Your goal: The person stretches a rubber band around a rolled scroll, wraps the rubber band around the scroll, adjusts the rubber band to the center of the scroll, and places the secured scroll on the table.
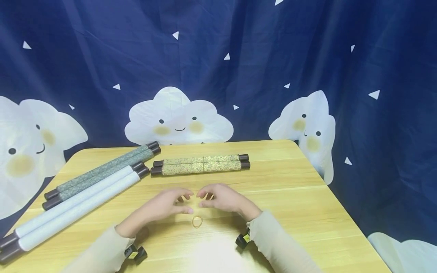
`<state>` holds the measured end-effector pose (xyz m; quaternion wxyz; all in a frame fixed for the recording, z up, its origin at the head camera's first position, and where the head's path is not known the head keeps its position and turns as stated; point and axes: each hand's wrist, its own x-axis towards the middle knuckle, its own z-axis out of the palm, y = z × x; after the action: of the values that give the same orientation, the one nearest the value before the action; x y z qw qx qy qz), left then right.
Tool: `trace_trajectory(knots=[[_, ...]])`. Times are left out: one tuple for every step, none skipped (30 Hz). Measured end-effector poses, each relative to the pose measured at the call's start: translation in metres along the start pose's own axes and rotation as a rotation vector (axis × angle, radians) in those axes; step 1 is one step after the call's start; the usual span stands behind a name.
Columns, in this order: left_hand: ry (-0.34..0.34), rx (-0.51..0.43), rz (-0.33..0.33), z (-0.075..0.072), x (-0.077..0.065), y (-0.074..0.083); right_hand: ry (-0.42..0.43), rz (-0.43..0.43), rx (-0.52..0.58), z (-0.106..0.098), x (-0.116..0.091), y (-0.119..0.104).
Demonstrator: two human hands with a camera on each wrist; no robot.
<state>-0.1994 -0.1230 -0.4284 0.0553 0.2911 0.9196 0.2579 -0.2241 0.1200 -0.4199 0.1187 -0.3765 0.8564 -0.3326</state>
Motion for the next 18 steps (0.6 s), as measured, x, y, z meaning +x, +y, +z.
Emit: trace_trajectory(knots=[[-0.008,-0.013,-0.001,0.001,0.0,0.001,-0.014,0.001,-0.002,0.002,0.0,-0.001],[-0.014,-0.026,-0.001,0.002,-0.001,0.002,-0.026,0.004,0.0,0.004,-0.001,-0.001],[-0.021,-0.039,0.002,0.003,-0.001,0.002,-0.035,0.009,-0.005,0.006,-0.001,-0.002],[-0.026,-0.05,0.003,0.004,-0.001,0.003,-0.041,0.014,-0.013,0.008,-0.001,-0.002],[-0.032,-0.059,0.004,0.005,-0.002,0.003,-0.048,0.019,-0.019,0.009,-0.001,-0.003],[-0.036,-0.069,0.005,0.005,-0.002,0.003,-0.054,0.021,-0.032,0.011,-0.001,-0.004],[-0.04,-0.073,0.009,0.006,-0.002,0.003,-0.06,0.021,-0.047,0.013,-0.001,-0.005],[-0.043,-0.079,0.011,0.007,-0.002,0.003,-0.064,0.02,-0.069,0.015,-0.001,-0.006],[-0.048,-0.084,0.012,0.007,-0.003,0.003,-0.069,0.022,-0.093,0.016,-0.001,-0.008],[-0.052,-0.091,0.011,0.008,-0.003,0.003,-0.072,0.023,-0.117,0.017,-0.001,-0.009],[-0.055,-0.096,0.008,0.008,-0.003,0.003,-0.074,0.022,-0.143,0.019,-0.001,-0.011],[-0.06,-0.106,0.004,0.009,-0.003,0.003,-0.073,0.019,-0.169,0.02,-0.001,-0.012],[-0.065,-0.113,0.0,0.009,-0.003,0.002,-0.07,0.02,-0.192,0.02,-0.001,-0.013],[-0.072,-0.121,-0.004,0.009,-0.003,0.002,-0.067,0.024,-0.213,0.021,-0.001,-0.014],[-0.078,-0.131,-0.008,0.01,-0.003,0.002,-0.065,0.028,-0.23,0.022,-0.001,-0.015],[-0.084,-0.142,-0.011,0.01,-0.003,0.003,-0.06,0.029,-0.245,0.023,-0.001,-0.015],[-0.089,-0.152,-0.015,0.011,-0.004,0.003,-0.056,0.028,-0.257,0.024,-0.002,-0.015],[-0.093,-0.164,-0.016,0.011,-0.004,0.003,-0.054,0.03,-0.267,0.026,-0.002,-0.014]])
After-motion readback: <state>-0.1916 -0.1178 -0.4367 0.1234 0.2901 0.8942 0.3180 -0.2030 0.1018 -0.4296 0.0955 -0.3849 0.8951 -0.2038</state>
